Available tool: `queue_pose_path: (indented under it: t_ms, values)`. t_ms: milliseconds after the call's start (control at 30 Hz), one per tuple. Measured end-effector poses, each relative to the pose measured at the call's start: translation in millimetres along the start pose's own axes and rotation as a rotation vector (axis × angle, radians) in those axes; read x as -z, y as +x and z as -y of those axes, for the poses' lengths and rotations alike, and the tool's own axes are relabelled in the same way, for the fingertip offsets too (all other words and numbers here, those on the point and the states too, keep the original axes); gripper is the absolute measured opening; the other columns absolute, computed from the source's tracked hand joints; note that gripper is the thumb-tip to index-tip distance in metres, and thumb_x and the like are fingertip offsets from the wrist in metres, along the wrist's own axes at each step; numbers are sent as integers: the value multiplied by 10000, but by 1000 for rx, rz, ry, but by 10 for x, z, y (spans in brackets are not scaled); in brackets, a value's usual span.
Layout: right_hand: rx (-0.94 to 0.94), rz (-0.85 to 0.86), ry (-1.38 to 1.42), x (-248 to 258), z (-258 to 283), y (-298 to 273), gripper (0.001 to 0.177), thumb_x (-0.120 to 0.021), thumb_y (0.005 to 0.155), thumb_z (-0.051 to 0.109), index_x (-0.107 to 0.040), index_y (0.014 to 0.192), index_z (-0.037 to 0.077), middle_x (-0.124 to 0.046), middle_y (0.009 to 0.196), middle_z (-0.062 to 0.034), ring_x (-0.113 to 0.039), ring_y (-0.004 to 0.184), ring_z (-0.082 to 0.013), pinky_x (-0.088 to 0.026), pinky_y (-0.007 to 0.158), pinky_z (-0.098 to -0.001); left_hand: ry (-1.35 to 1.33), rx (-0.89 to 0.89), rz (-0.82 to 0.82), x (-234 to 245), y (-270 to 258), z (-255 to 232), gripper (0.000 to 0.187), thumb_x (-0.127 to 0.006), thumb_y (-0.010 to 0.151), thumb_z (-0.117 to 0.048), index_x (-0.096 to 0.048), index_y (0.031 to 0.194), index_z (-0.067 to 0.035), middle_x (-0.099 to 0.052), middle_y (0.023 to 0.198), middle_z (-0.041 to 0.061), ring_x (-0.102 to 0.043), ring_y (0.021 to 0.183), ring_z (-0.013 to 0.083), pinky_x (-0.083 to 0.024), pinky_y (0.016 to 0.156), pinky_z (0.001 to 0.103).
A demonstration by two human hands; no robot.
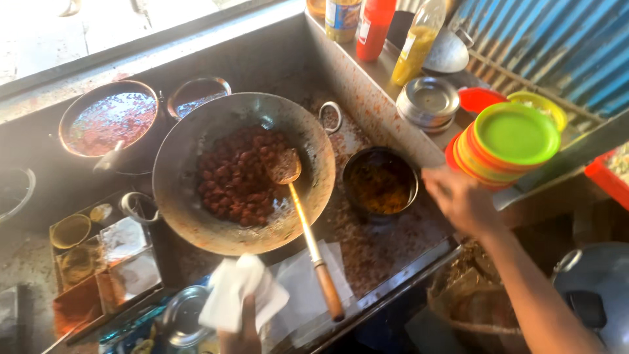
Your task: The person serves fried food from a wok onto paper sheets using a spatula and then separates several paper sheets from a stack on a table.
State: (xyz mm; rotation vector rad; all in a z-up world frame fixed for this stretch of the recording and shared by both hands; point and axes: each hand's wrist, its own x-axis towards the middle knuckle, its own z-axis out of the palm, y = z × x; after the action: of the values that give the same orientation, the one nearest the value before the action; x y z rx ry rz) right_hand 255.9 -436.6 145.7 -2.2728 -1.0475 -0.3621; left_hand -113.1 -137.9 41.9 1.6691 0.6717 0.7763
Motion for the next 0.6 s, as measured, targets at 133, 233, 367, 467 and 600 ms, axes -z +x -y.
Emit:
queue_pose_path:
  t_ms: [133,233,367,467,600]
  values:
    - [218,-91,-375,-275,-768,1154,416,-664,929,171,-671,1315,15,-685,1340,-172,-663,1194,-363,-509,982,-483,-227,128,118,-792,560,-665,381,-560,1029,-238,-644,1286,31,-721,1100,163,-665,959,211,-521,818,328]
    - [130,128,-611,-528,-1190,1614,456,-645,878,131,-680,1321,32,-706,1255,-166,-703,1048,-354,-551,888,-484,-500,232,202,-1378,776,-893,406,-569,993,-283,-623,1277,1,-726,1031,96,-721,890,143,-599,767,282]
    - [26,178,-614,-609,-1360,1705,234,-688,913,260,-761,1095,133,-711,1120,-139,-709,1004,-356,-574,845,-508,-781,191,210,-1506,776,-1001,426,-630,1045,-264,-627,1242,115,-714,1066,135,-693,952,208,-585,843,346]
    - [99,89,-609,-399,-1227,1700,148,-710,934,257,-786,992,144,-725,1058,-101,-716,1013,-330,-586,866,-491,-835,283,217,-1404,733,-1134,435,-584,1018,-298,-623,1235,77,-736,1060,151,-727,958,255,-612,847,388]
    - [180,-117,-388,-104,-669,1562,149,-724,962,141,-794,1087,182,-730,1009,-71,-696,999,-302,-564,841,-460,-1094,379,238,-1243,746,-1409,457,-539,987,-358,-607,1265,-1,-718,1155,142,-711,1058,265,-601,918,416]
